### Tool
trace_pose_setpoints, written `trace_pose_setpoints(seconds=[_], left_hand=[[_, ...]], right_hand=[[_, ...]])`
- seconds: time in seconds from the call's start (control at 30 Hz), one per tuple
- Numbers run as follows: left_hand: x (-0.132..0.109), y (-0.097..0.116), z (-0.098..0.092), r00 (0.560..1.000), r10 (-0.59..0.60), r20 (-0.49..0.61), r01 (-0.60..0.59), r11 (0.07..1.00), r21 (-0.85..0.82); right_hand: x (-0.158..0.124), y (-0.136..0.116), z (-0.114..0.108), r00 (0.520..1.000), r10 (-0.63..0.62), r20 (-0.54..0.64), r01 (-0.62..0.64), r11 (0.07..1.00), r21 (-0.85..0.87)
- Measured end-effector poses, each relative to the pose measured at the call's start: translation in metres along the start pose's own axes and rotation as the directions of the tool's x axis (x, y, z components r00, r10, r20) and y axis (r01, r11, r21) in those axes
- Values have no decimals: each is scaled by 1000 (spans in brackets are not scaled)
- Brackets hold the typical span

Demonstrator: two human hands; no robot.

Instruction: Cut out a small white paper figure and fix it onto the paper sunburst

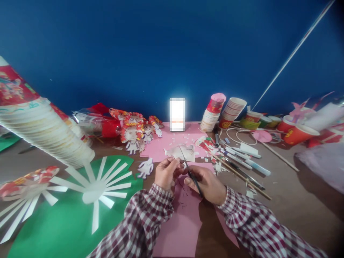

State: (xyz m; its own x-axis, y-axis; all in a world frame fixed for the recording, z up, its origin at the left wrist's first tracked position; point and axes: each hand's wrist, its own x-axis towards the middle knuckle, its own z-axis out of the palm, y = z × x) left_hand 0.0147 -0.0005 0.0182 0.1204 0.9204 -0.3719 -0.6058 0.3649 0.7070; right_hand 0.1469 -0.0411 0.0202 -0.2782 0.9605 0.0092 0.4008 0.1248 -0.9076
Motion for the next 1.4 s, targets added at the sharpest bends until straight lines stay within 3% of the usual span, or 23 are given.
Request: trace_pose_setpoints(seconds=[0.4,1.4], left_hand=[[2,-1,-1,1000,2,22,-3,1000,9],[0,-1,1,1000,-8,-14,8,1000,13]], right_hand=[[0,0,-1,1000,-20,-6,20,999,-49],[-1,-2,2,1000,-2,-26,2,1000,14]])
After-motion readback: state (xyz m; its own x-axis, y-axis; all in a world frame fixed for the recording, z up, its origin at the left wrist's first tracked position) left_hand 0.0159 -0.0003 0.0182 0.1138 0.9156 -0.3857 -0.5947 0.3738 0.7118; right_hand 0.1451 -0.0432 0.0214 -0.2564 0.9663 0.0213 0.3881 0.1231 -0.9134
